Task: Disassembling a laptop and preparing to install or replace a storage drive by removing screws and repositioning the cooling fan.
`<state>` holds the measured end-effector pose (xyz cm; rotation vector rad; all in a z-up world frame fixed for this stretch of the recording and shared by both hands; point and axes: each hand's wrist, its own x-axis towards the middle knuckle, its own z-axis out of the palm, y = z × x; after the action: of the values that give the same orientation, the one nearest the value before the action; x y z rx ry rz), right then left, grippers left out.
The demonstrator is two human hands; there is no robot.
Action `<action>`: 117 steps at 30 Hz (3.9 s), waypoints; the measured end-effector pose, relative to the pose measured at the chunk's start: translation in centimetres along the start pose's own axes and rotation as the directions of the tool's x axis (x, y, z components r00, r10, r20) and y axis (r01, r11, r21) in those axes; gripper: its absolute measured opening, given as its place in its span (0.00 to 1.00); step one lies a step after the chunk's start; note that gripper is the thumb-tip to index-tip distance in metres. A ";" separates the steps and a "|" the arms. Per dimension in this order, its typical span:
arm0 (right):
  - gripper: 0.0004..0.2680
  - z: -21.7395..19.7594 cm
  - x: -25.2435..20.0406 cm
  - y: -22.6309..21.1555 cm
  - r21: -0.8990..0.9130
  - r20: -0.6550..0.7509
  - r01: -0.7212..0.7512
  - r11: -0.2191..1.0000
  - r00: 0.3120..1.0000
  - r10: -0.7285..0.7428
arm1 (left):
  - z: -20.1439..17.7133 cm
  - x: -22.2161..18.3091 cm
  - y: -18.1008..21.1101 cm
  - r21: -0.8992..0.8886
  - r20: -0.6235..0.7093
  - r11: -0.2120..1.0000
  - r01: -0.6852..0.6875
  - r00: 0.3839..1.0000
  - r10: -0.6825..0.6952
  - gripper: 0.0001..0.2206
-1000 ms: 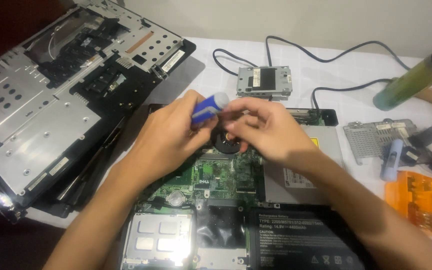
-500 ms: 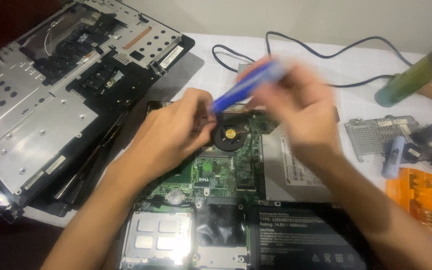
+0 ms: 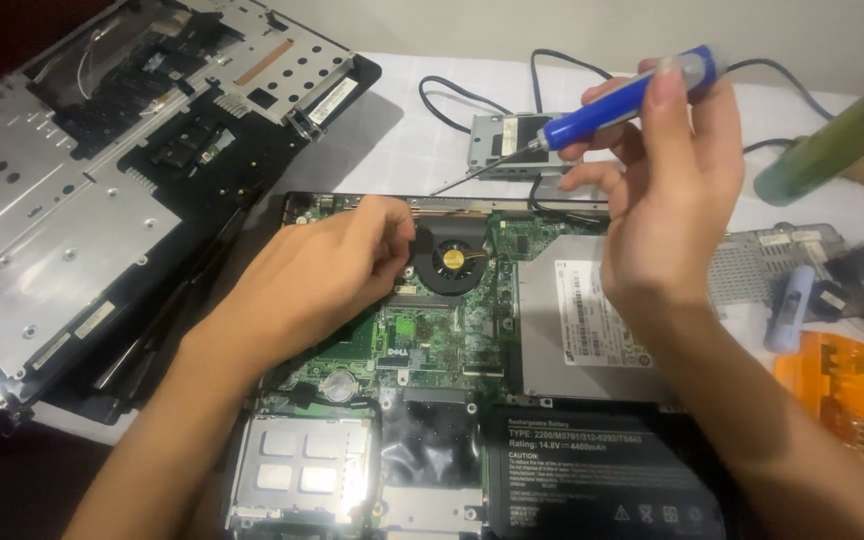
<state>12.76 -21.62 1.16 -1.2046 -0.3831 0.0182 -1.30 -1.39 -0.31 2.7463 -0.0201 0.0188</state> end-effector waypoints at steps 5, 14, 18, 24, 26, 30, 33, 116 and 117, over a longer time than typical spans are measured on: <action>0.11 0.2 -0.5 0.1 -0.059 0.036 0.037 0.998 0.999 -0.035 | 0.8 -0.1 -0.8 0.142 -0.023 0.975 -0.171 0.984 0.176 0.08; 0.03 0.4 -2.1 0.3 -0.141 0.356 0.299 0.944 0.905 -0.234 | 0.2 -0.3 -1.4 -0.007 -0.189 0.983 -0.184 0.965 0.180 0.09; 0.06 1.0 -3.0 -0.4 -0.160 0.453 0.353 0.922 0.856 -0.249 | -0.2 0.0 -1.3 -0.165 -0.093 0.986 0.000 0.996 -0.015 0.09; 0.06 1.2 -3.5 -0.3 -0.196 0.516 0.408 0.892 0.816 -0.260 | -0.5 0.0 -1.1 -0.314 -0.210 0.941 -0.128 0.976 0.063 0.09; 0.07 1.5 -3.5 -0.5 -0.197 0.530 0.417 0.888 0.807 -0.261 | 0.1 0.4 -1.1 -0.302 -0.266 0.933 -0.196 0.957 0.115 0.13; 0.07 2.4 -2.2 -0.4 -0.104 0.604 0.474 0.874 0.728 -0.323 | 0.5 1.0 -0.9 -0.270 -0.466 0.880 -0.390 0.853 0.235 0.08; 0.10 4.5 -1.2 -1.5 -0.244 0.649 0.438 0.865 0.737 -0.190 | 0.8 0.8 -1.4 -0.353 -0.425 0.898 -0.261 0.900 0.095 0.07; 0.15 6.9 0.0 -6.1 -0.322 0.854 0.667 0.672 0.511 -0.098 | -2.0 1.1 1.4 -0.452 -0.602 0.761 -0.464 0.789 0.124 0.08; 0.12 6.8 0.0 -5.8 -0.253 0.832 0.676 0.692 0.517 -0.201 | -1.9 0.8 1.1 -0.444 -0.613 0.753 -0.486 0.777 0.141 0.07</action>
<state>9.65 -17.54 8.54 -1.6069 -1.5793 -0.0681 -0.49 -1.72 1.91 1.9854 -0.3056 0.7738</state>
